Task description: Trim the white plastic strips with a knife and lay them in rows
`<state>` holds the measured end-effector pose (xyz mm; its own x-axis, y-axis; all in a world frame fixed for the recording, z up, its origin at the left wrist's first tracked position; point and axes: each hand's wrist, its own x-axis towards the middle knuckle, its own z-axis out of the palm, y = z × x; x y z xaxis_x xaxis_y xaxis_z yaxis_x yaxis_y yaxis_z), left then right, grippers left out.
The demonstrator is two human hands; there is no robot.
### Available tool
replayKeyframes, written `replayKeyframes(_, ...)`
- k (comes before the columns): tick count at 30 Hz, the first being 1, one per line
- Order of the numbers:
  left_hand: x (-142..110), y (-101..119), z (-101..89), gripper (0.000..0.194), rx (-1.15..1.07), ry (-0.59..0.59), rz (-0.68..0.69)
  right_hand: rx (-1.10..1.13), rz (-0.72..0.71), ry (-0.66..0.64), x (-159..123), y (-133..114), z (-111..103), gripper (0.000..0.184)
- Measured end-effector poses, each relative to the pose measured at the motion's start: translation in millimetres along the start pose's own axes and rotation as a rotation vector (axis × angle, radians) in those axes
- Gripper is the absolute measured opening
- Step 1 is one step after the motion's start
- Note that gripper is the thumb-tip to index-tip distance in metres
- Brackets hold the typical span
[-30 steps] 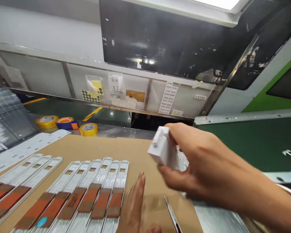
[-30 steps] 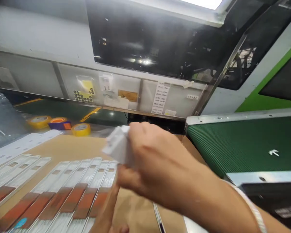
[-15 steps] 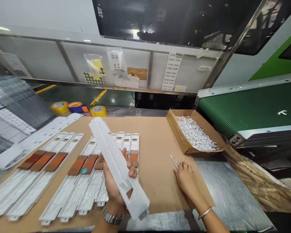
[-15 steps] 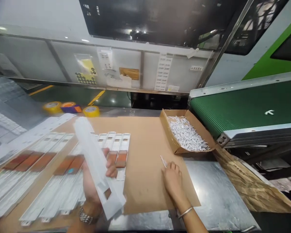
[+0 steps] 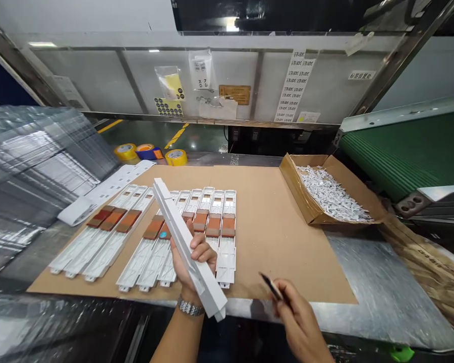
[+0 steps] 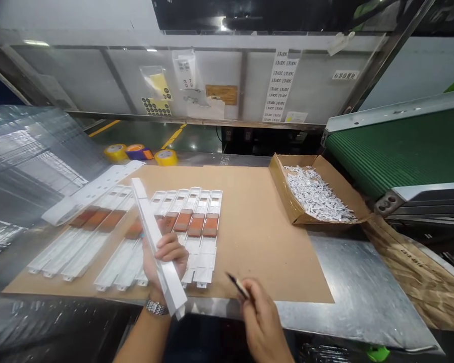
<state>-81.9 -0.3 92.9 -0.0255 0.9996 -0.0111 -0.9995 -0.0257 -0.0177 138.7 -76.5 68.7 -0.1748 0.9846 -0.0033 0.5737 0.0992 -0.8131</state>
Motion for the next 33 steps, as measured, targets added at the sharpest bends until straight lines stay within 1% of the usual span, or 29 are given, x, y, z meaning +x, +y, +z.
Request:
replayKeyframes(2,-2.5,0.6,-1.7,0.039,-0.006,-0.018,-0.013,0.138,-0.054,-0.106,-15.3,-24.2,8.7,0.022)
replayKeyframes(4,-4.9,-0.1,-2.8,0.037,-0.011,-0.034,-0.030,0.185,-0.100,-0.166,-23.0,-41.1,14.9,0.023)
replayKeyframes(7,-8.5,-2.1,-3.5,0.035,-0.022,-0.057,-0.045,0.203,-0.104,-0.221,-26.2,-54.9,18.8,0.027)
replayKeyframes(9,-10.7,-3.5,-3.7,0.035,-0.028,-0.070,-0.054,0.205,-0.100,-0.228,-27.2,-59.2,19.4,0.026)
replayKeyframes(12,-12.8,-5.3,-4.3,0.036,-0.032,-0.088,-0.071,0.180,-0.093,-0.211,-30.1,-60.3,22.3,0.026)
replayKeyframes(16,-13.8,-6.7,-6.0,0.042,-0.035,-0.113,-0.088,0.107,-0.060,-0.214,-34.5,-53.1,32.9,0.035)
replayKeyframes(18,-14.2,-7.2,-6.5,0.045,-0.036,-0.125,-0.093,0.086,-0.053,-0.221,-35.2,-49.1,38.3,0.037)
replayKeyframes(21,-14.7,-8.4,-6.4,0.046,-0.040,-0.141,-0.097,0.075,-0.057,-0.191,-34.7,-46.5,43.0,0.040)
replayKeyframes(23,-14.8,-9.5,-6.2,0.046,-0.039,-0.144,-0.102,0.076,-0.057,-0.169,-34.3,-47.1,43.6,0.041)
replayKeyframes(27,-14.8,-11.9,-6.5,0.042,-0.031,-0.138,-0.124,0.067,-0.050,-0.188,-34.7,-49.6,42.5,0.041)
replayKeyframes(31,-16.0,-13.5,-7.2,0.039,-0.026,-0.120,-0.129,0.067,-0.063,-0.159,-35.0,-50.4,41.9,0.041)
replayKeyframes(33,-16.9,-14.2,-7.4,0.040,-0.024,-0.108,-0.130,0.065,-0.052,-0.181,-34.2,-50.9,40.9,0.041)
